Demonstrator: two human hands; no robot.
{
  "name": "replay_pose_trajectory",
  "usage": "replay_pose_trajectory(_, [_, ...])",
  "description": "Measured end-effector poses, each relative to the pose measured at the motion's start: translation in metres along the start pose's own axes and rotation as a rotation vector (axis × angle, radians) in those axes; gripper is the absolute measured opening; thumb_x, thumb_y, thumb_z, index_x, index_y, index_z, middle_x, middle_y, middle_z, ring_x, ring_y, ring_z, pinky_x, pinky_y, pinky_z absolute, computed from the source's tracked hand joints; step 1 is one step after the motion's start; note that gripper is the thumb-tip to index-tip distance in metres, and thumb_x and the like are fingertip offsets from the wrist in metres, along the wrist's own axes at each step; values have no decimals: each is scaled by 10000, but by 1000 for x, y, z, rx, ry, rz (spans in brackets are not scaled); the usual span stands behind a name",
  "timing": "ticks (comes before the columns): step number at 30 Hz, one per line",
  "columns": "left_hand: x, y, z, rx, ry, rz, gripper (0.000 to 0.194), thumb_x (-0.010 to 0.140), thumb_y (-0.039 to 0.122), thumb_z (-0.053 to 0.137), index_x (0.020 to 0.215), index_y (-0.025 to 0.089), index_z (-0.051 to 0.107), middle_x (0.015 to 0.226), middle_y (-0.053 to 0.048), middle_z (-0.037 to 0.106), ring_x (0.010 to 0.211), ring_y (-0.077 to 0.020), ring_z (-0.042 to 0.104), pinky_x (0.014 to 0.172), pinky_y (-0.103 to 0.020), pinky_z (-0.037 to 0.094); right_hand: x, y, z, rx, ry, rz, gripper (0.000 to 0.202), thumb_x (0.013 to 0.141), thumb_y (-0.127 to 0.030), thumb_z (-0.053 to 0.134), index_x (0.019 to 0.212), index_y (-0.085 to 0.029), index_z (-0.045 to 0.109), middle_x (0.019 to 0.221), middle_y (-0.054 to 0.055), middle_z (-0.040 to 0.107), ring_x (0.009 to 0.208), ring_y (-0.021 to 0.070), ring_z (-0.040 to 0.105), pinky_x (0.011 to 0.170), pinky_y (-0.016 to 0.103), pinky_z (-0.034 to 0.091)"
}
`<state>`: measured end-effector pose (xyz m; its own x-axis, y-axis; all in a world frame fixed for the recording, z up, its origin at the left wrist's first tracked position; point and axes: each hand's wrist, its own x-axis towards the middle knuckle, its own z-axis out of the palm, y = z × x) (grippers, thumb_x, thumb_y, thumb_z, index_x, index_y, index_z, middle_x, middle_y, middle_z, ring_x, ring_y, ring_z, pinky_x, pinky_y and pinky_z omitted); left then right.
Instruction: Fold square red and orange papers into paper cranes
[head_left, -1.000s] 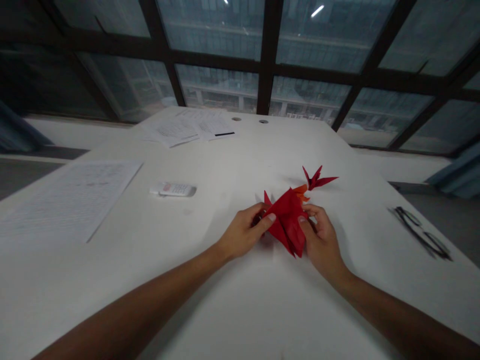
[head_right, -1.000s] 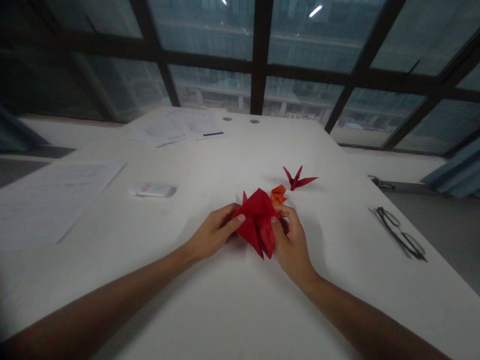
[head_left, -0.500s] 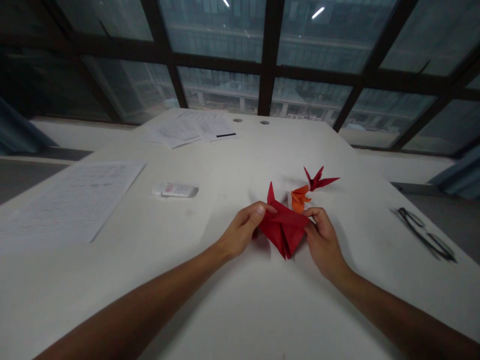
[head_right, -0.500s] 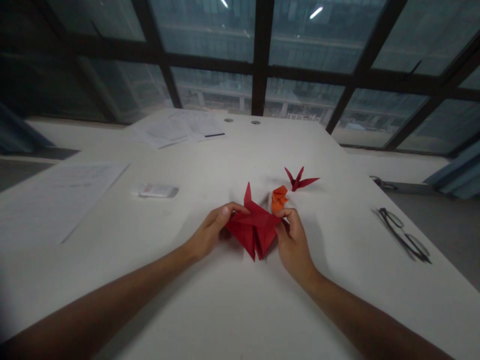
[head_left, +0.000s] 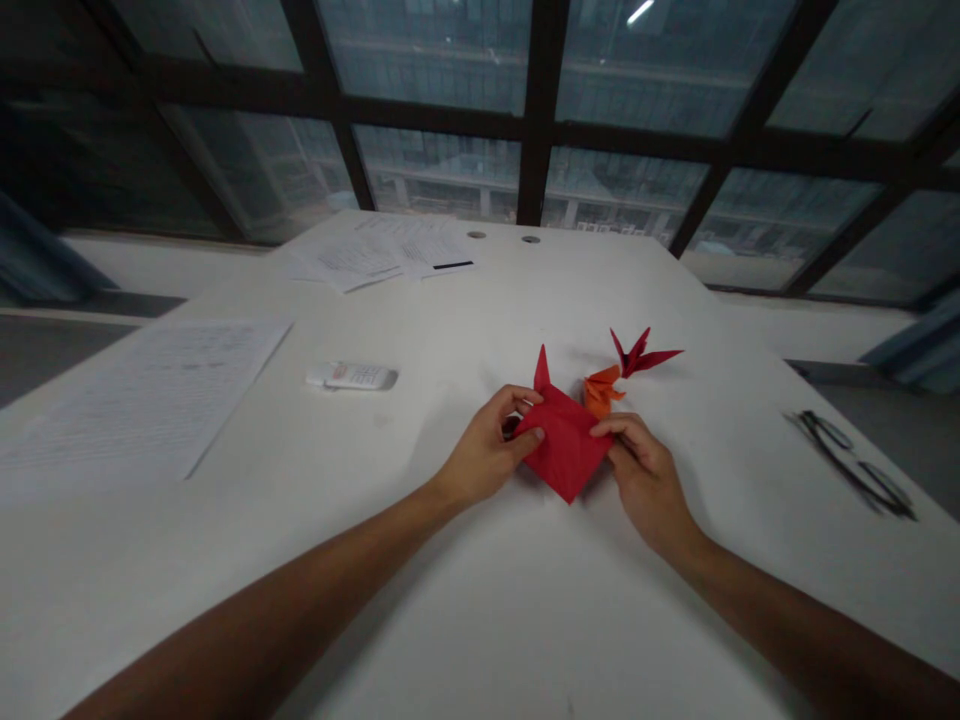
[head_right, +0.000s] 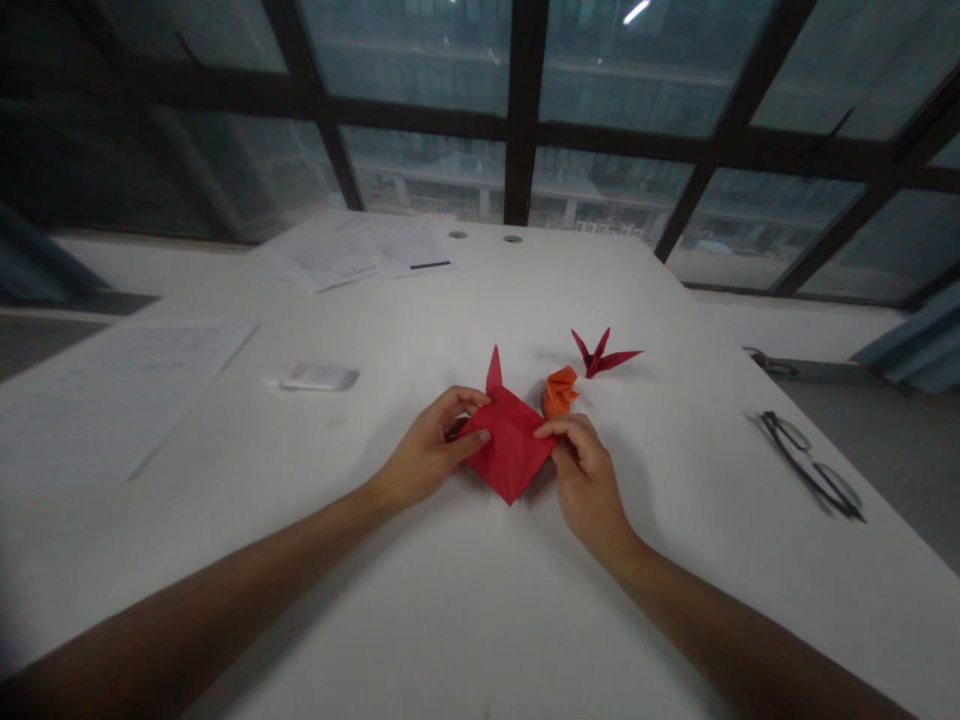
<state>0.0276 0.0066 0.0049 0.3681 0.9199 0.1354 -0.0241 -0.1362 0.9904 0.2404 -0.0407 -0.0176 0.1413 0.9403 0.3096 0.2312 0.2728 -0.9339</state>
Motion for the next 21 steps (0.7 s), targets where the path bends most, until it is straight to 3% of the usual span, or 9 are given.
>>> replay_pose_trajectory(7, [1, 3, 1, -59, 33, -45, 376, 854, 187, 689, 1197, 217, 537, 935, 22, 571, 676, -79, 545, 583, -198, 432, -1, 2, -1, -5, -18, -13, 248, 887, -154, 524, 972, -276, 722, 1056, 28, 637, 1004, 221, 587, 904, 359, 450])
replay_pose_trajectory(11, [0, 4, -1, -89, 13, -62, 392, 870, 281, 727, 1209, 217, 541, 944, 14, 586, 630, -71, 515, 519, -186, 389, -2, 3, 2, -3, -15, -4, 270, 864, -135, 531, 1020, -268, 707, 1082, 31, 639, 1001, 214, 609, 885, 350, 475])
replay_pose_trajectory(16, [-6, 6, -8, -84, -144, -28, 358, 1008, 495, 548, 1192, 196, 617, 823, -14, 602, 666, -120, 545, 527, -207, 416, -2, 4, 2, -9, -38, -13, 352, 851, -107, 527, 1096, -272, 719, 1123, 38, 648, 1015, 212, 628, 910, 364, 493])
replay_pose_trajectory(21, [-7, 5, -6, 130, -166, 147, 269, 996, 436, 596, 1066, 203, 711, 1244, -117, 595, 1008, -199, 632, 613, -225, 491, -2, 5, 0, -37, -63, -66, 395, 856, -83, 526, 1115, -295, 736, 1165, 39, 661, 1101, 224, 642, 975, 402, 497])
